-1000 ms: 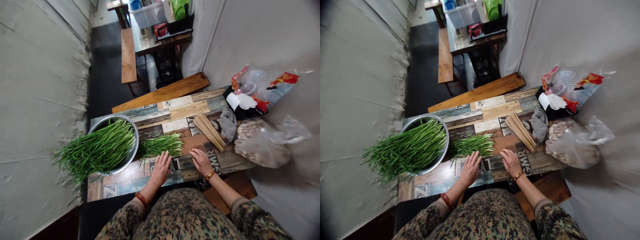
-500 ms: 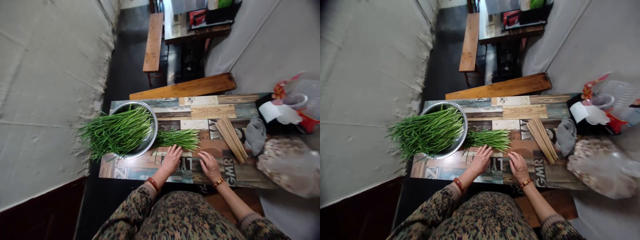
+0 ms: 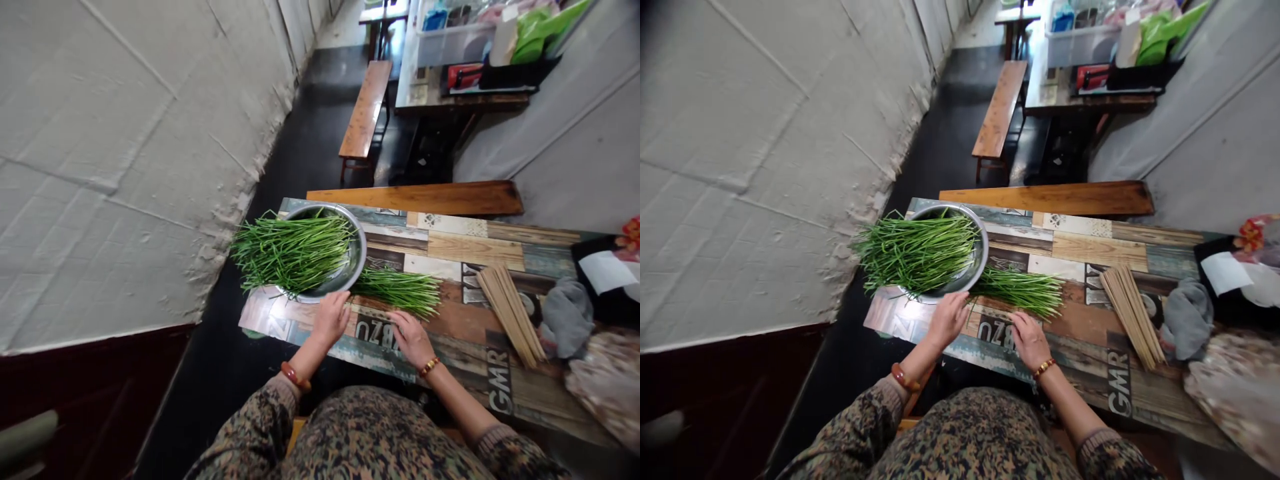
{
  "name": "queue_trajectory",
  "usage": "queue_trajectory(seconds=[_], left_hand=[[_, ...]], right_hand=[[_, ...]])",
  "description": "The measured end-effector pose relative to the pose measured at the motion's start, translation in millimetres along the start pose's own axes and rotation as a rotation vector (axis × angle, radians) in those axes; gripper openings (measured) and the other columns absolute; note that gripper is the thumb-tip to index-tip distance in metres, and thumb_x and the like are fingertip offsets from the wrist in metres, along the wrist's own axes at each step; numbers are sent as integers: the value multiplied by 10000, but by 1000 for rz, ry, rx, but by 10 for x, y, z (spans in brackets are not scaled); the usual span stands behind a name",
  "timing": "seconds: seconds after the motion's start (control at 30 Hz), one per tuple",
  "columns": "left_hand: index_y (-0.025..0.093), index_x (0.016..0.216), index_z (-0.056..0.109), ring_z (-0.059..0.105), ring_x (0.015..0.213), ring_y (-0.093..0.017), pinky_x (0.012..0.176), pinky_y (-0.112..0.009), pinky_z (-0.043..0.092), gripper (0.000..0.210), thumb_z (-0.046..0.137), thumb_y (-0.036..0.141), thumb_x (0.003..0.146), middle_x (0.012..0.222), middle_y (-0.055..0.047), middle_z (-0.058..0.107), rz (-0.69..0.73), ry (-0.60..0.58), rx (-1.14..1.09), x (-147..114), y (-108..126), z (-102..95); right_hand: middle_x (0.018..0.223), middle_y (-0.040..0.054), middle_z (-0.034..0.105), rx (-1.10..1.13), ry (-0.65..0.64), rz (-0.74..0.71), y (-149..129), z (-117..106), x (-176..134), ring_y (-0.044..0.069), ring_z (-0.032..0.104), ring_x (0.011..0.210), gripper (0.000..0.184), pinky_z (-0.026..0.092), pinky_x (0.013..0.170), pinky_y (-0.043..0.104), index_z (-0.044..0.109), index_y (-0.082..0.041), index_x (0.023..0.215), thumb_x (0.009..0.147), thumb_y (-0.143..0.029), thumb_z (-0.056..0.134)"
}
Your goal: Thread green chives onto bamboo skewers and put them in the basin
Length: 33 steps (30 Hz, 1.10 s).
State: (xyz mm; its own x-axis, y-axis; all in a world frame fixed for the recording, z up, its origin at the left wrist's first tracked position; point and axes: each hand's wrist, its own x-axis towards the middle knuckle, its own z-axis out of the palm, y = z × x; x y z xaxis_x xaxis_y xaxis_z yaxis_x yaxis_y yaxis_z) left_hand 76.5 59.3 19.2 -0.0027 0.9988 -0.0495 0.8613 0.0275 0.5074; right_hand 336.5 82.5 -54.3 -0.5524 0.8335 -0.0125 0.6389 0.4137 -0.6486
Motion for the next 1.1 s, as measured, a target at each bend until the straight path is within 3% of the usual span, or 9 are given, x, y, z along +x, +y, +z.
queue_trajectory(seconds=[0.1,0.2,0.33,0.53,0.73,0.9,1.1], left_hand=[[145,1204,567,552,1078,-251,969,-405,435,340,476,260,897,1140,-131,627,-86,136,46,184,-209,-281],[165,1186,570,566,1060,-247,955,-405,449,326,507,260,882,1127,-112,634,-120,170,111,332,-390,-430],[161,1178,577,578,1058,-247,947,-396,462,340,555,258,853,1140,-120,635,-138,118,177,489,-555,-514],[152,1195,572,568,1100,-247,968,-384,452,359,552,267,856,1188,-129,622,-179,91,263,789,-677,-688],[118,1229,558,553,1148,-247,1007,-366,423,398,538,285,868,1235,-142,607,-228,17,326,1108,-757,-830],[108,1231,558,555,1143,-249,1004,-367,422,396,528,270,871,1238,-156,602,-214,-36,378,1506,-1006,-969],[134,1233,557,550,1138,-247,997,-362,411,382,506,260,876,1230,-149,594,-162,-140,416,2162,-1384,-1046]], right_hand=[[1162,101,637,-13,66,-52,-60,-48,260,228,577,1102,346,471,968,416,597,-209,1219,930,-208,406],[1155,105,639,-22,103,-98,-136,-73,559,236,581,1091,343,477,949,424,601,-202,1208,916,-186,422],[1100,98,658,38,50,-131,-224,-3,742,217,613,1022,321,507,901,391,620,-200,1163,910,-164,426],[988,75,700,199,-86,-68,-336,171,515,192,659,907,277,536,839,345,662,-203,1045,919,-170,418],[1000,79,709,292,-239,-47,-479,108,508,207,667,922,274,532,833,350,671,-198,1059,933,-232,431],[999,81,709,344,-194,22,-541,69,662,209,667,920,263,525,841,351,675,-206,1041,932,-271,444],[1013,82,710,375,-52,155,-688,233,800,197,662,937,249,522,855,336,665,-203,1055,913,-244,464]])
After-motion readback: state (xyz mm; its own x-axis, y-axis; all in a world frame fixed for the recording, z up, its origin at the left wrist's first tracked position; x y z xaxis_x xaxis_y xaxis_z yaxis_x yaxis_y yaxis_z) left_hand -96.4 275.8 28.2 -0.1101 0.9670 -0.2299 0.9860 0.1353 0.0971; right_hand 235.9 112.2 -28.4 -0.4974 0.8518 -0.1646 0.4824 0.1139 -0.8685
